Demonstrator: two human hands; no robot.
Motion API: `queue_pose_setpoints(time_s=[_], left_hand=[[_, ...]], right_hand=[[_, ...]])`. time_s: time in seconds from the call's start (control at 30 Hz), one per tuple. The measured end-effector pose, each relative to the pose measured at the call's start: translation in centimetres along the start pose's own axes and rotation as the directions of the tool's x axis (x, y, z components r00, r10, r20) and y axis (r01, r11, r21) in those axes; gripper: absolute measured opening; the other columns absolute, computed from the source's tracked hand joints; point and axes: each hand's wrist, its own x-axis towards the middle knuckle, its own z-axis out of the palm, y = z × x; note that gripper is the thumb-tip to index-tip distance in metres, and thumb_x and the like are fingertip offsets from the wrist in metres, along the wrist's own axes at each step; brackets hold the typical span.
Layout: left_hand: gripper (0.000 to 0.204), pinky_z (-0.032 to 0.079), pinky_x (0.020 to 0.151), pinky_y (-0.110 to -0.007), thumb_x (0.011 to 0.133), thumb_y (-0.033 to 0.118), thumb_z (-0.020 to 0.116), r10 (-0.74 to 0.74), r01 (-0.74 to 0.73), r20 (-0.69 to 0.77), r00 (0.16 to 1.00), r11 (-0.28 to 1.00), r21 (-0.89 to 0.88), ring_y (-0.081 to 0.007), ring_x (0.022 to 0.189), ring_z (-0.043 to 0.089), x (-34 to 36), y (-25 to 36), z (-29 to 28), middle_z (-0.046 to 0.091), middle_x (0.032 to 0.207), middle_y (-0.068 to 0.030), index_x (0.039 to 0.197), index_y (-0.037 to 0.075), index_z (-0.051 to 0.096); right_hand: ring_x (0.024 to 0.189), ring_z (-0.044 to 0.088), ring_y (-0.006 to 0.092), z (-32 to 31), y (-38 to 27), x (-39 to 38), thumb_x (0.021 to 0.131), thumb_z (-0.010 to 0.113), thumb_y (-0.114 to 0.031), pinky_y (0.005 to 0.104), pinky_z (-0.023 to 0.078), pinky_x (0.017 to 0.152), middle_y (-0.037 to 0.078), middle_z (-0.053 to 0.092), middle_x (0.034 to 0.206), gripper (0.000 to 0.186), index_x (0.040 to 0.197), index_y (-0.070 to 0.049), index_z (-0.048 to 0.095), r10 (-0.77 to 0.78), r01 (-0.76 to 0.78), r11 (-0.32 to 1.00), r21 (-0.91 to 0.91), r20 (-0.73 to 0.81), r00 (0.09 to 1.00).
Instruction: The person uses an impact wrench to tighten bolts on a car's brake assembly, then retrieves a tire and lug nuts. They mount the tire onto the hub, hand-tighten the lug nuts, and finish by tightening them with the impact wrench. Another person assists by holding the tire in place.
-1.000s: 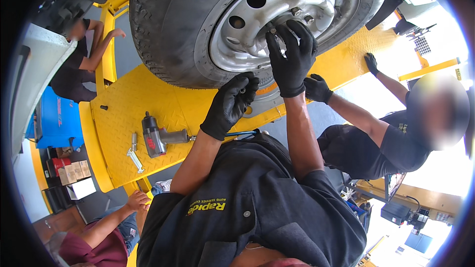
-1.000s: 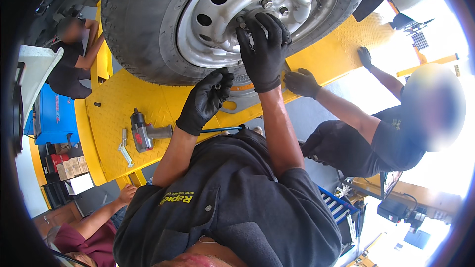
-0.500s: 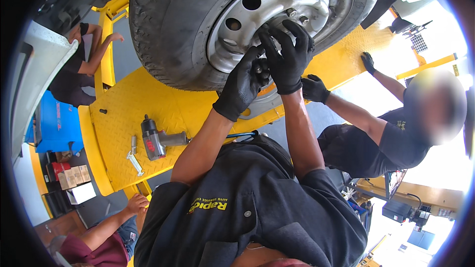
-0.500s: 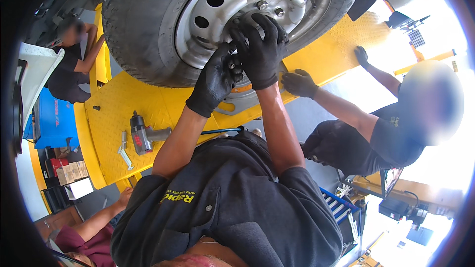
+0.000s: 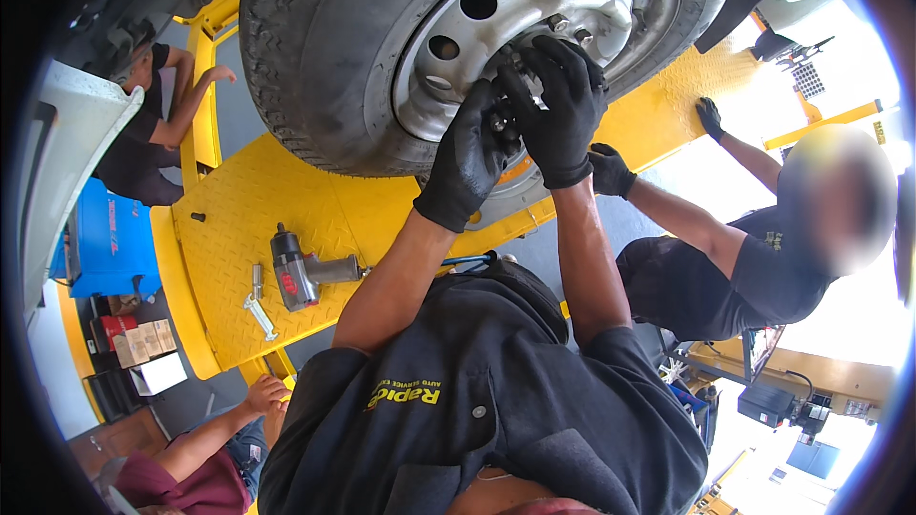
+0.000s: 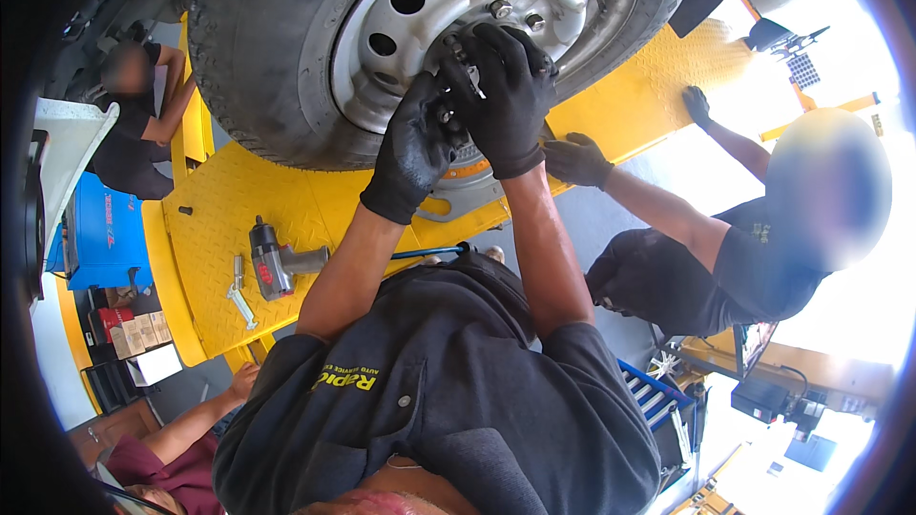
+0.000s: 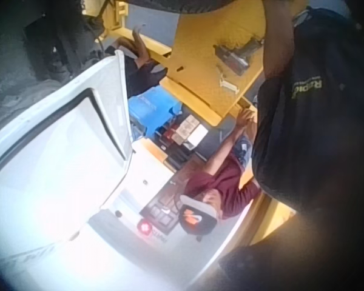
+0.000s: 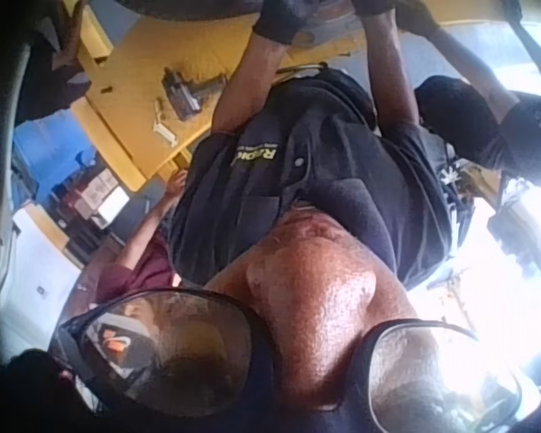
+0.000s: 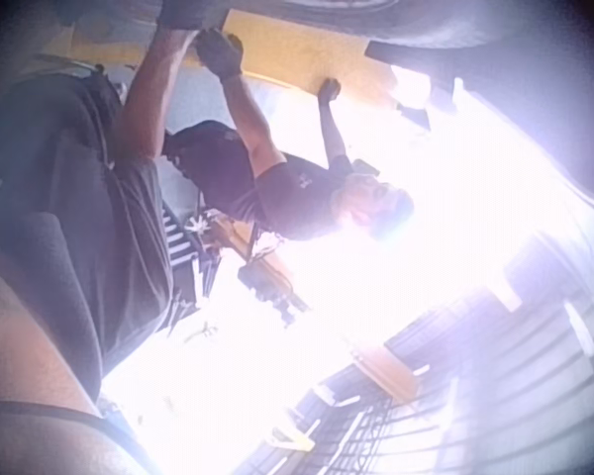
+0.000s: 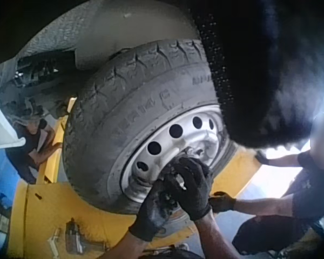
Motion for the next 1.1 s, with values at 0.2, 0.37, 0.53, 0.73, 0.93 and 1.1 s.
queue_pose_setpoints(time_s=[0.2,0.37,0.53,0.73,0.93,1.1], left_hand=[[0.029,0.051,0.082,-0.026,0.108,0.035,0.057,0.045,-0.045,0.071,0.996,0.999,0.002,-0.0076,0.091,0.062,0.2,-0.1,-0.8,0.068,0.104,0.0016,0.131,0.019,0.066],[0.03,0.052,0.084,-0.027,0.109,0.034,0.056,0.038,-0.034,0.134,0.99,0.999,-0.029,-0.0085,0.093,0.062,0.8,-0.3,-2.0,0.068,0.104,0.0006,0.133,0.019,0.064],[0.029,0.053,0.085,-0.027,0.11,0.033,0.054,0.057,-0.059,0.136,0.989,0.998,0.014,-0.0091,0.094,0.062,0.6,-0.3,-1.6,0.068,0.107,0.0006,0.132,0.018,0.063],[0.027,0.051,0.082,-0.024,0.11,0.03,0.052,0.074,-0.071,0.072,0.995,0.997,-0.032,-0.0066,0.087,0.058,-0.3,-0.1,0.2,0.068,0.108,0.0015,0.129,0.015,0.064],[0.025,0.047,0.075,-0.021,0.109,0.027,0.052,0.13,-0.13,0.051,0.99,0.991,-0.011,-0.004,0.082,0.054,-0.6,-0.3,1.4,0.067,0.103,0.0027,0.127,0.015,0.065],[0.028,0.054,0.093,-0.032,0.109,0.028,0.052,0.111,-0.094,0.137,0.984,0.988,-0.123,-0.015,0.105,0.066,0.8,-0.7,-1.7,0.072,0.12,-0.0025,0.129,0.015,0.066]], right_hand=[[0.111,0.066,0.0313,0.7,-0.3,-0.3,0.077,0.086,-0.019,0.0446,0.05,0.094,0.008,0.07,0.118,0.031,0.106,-0.012,0.076,0.039,-0.041,0.999,-0.027,-0.043,0.998],[0.109,0.067,0.0313,0.9,0.0,-0.4,0.076,0.089,-0.018,0.0442,0.052,0.092,0.008,0.07,0.115,0.027,0.099,-0.012,0.076,0.006,-0.009,0.999,-0.044,-0.072,0.997],[0.107,0.068,0.0312,1.3,0.2,-0.7,0.075,0.09,-0.017,0.0433,0.053,0.09,0.008,0.071,0.114,0.026,0.097,-0.011,0.076,-0.006,0.0,0.998,-0.058,-0.114,0.993],[0.111,0.065,0.0308,0.6,0.0,-0.4,0.077,0.087,-0.022,0.0438,0.051,0.092,0.007,0.068,0.119,0.031,0.104,-0.011,0.075,0.011,-0.014,0.999,-0.049,-0.058,0.998],[0.111,0.065,0.0308,0.0,0.4,-0.1,0.077,0.085,-0.022,0.0441,0.05,0.093,0.007,0.067,0.119,0.032,0.106,-0.012,0.074,-0.016,0.015,0.998,-0.059,-0.014,1.0],[0.111,0.065,0.0314,1.3,0.1,-0.2,0.078,0.085,-0.019,0.0439,0.05,0.093,0.007,0.068,0.119,0.028,0.102,-0.012,0.074,0.004,-0.01,0.997,-0.074,-0.081,0.997]])
